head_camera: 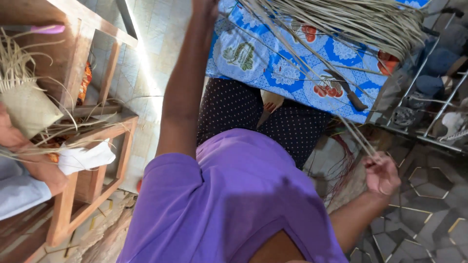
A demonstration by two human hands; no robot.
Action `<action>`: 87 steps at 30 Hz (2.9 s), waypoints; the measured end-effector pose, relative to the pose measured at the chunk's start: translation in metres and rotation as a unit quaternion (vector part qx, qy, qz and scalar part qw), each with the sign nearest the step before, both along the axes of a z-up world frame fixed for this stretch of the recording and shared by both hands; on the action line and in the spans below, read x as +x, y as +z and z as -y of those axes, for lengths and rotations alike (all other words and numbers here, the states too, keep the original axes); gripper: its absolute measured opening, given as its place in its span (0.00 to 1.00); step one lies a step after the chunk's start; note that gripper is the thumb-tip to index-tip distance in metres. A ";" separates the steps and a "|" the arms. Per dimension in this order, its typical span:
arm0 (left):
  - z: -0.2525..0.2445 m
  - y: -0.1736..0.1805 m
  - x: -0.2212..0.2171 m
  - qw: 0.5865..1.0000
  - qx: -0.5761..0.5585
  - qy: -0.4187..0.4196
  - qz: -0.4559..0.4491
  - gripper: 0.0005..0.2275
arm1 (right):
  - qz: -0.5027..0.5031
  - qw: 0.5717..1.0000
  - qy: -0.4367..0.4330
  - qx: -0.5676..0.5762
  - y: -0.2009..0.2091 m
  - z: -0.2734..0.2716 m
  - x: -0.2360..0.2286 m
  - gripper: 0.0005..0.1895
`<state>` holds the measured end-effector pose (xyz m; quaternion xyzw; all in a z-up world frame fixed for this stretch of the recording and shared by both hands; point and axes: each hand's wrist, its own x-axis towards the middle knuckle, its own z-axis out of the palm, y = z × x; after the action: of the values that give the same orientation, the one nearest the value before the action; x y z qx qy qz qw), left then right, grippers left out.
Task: Sorting and arranging dried straw strands on a table in preparation for weaving.
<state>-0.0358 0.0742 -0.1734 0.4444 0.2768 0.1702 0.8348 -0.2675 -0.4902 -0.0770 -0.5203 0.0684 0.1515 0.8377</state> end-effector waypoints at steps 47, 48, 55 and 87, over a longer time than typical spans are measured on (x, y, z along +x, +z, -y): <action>-0.080 0.052 -0.094 0.759 0.642 0.108 -0.009 0.21 | -0.136 0.809 0.025 -0.571 0.035 -0.063 0.147 0.07; -0.051 0.077 -0.095 0.745 0.665 0.033 0.046 0.19 | -0.145 0.812 0.033 -0.564 0.035 -0.067 0.149 0.10; 0.058 0.101 -0.102 0.543 0.741 -0.390 -0.059 0.33 | -0.165 0.771 0.080 -0.609 0.028 -0.076 0.145 0.14; 0.094 0.094 -0.054 0.542 0.753 -0.355 0.110 0.18 | 0.172 0.730 -0.023 -0.661 0.014 -0.152 0.301 0.03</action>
<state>-0.0897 -0.0199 -0.0795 0.9496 -0.2277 0.0530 0.2088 0.0334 -0.3383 -0.0632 -0.9582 0.0182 -0.0434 0.2823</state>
